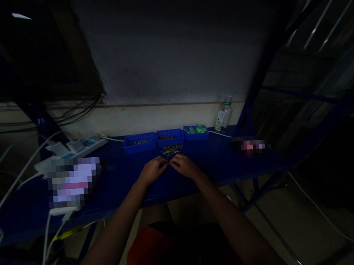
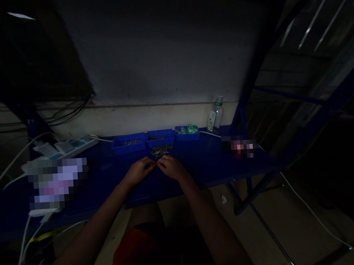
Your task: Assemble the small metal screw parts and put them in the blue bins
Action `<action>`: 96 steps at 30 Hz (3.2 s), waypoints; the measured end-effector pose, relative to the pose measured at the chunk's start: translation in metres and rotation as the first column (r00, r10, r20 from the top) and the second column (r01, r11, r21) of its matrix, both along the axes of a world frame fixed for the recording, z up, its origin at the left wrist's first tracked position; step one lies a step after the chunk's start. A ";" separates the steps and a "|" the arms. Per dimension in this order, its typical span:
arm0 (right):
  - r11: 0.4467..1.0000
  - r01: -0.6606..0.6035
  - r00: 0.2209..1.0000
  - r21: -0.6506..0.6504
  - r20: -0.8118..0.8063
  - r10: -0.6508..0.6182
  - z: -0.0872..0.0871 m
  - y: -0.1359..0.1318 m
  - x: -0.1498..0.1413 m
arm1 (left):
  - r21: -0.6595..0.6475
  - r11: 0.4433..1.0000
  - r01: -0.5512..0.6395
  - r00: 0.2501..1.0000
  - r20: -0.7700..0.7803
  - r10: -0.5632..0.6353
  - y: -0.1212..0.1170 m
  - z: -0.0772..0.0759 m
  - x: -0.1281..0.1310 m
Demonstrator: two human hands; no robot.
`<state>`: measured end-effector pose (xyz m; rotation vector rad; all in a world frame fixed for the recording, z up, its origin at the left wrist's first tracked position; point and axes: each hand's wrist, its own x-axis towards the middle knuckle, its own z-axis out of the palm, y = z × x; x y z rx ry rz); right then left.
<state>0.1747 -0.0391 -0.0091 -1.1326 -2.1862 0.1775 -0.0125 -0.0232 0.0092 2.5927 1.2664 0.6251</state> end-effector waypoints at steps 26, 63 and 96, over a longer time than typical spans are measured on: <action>0.989 0.122 0.977 0.090 -0.184 -0.103 0.008 -0.007 -0.001 | 0.014 0.998 0.056 0.998 0.025 -0.056 0.001 -0.001 0.000; 0.999 0.009 0.996 -0.052 -0.085 -0.014 -0.001 0.002 -0.001 | 0.003 0.996 0.086 0.994 0.066 -0.086 -0.007 0.005 0.003; 0.999 0.000 0.999 -0.055 -0.048 -0.003 -0.001 0.002 -0.001 | -0.015 0.995 0.099 0.992 0.083 -0.097 -0.007 0.005 0.004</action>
